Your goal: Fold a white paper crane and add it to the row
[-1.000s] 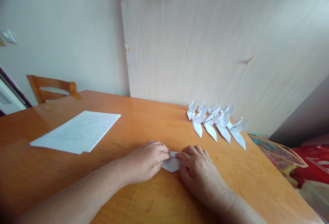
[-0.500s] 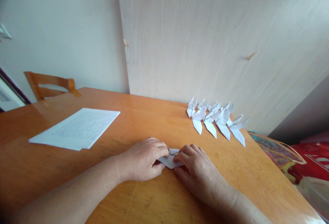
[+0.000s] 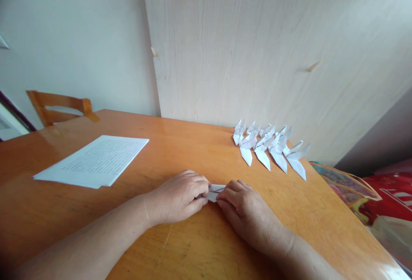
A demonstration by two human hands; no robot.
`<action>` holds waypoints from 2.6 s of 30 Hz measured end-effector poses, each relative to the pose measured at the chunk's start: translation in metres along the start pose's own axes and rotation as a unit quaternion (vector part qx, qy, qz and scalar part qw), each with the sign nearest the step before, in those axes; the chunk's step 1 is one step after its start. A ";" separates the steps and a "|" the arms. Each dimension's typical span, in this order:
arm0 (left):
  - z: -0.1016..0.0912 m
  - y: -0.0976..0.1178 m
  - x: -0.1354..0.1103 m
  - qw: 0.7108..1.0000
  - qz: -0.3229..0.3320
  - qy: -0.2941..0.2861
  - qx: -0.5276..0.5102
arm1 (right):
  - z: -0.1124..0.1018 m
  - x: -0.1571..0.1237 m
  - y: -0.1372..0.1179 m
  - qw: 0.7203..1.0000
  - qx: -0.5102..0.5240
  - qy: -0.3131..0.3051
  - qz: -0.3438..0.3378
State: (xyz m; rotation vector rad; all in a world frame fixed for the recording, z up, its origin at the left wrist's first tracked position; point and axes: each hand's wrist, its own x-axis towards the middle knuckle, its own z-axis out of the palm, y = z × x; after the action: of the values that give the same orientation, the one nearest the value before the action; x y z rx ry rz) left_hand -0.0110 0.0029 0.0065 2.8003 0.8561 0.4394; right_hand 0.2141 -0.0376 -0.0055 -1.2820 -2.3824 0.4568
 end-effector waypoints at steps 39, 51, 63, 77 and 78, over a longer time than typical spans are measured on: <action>0.010 -0.002 0.004 0.997 -0.061 0.022 -0.046 | 0.014 0.012 0.003 0.992 0.043 0.038 0.111; 0.014 0.001 0.010 0.994 -0.099 0.024 -0.026 | 0.016 0.014 0.002 0.990 0.026 0.049 0.131; 0.015 0.005 0.013 0.991 -0.131 0.021 -0.007 | 0.020 0.016 0.005 0.989 0.014 0.061 0.138; 0.014 0.005 0.012 0.989 -0.138 0.020 -0.045 | 0.021 0.017 0.009 0.989 0.024 0.050 0.136; 0.013 0.005 0.012 0.990 -0.136 0.016 -0.041 | 0.021 0.017 0.009 0.989 0.026 0.050 0.138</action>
State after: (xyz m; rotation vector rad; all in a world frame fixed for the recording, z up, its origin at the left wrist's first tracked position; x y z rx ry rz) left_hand 0.0056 0.0042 -0.0021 2.5577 1.1770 0.4628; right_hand 0.2015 -0.0206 -0.0244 -1.5791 -2.1062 0.5173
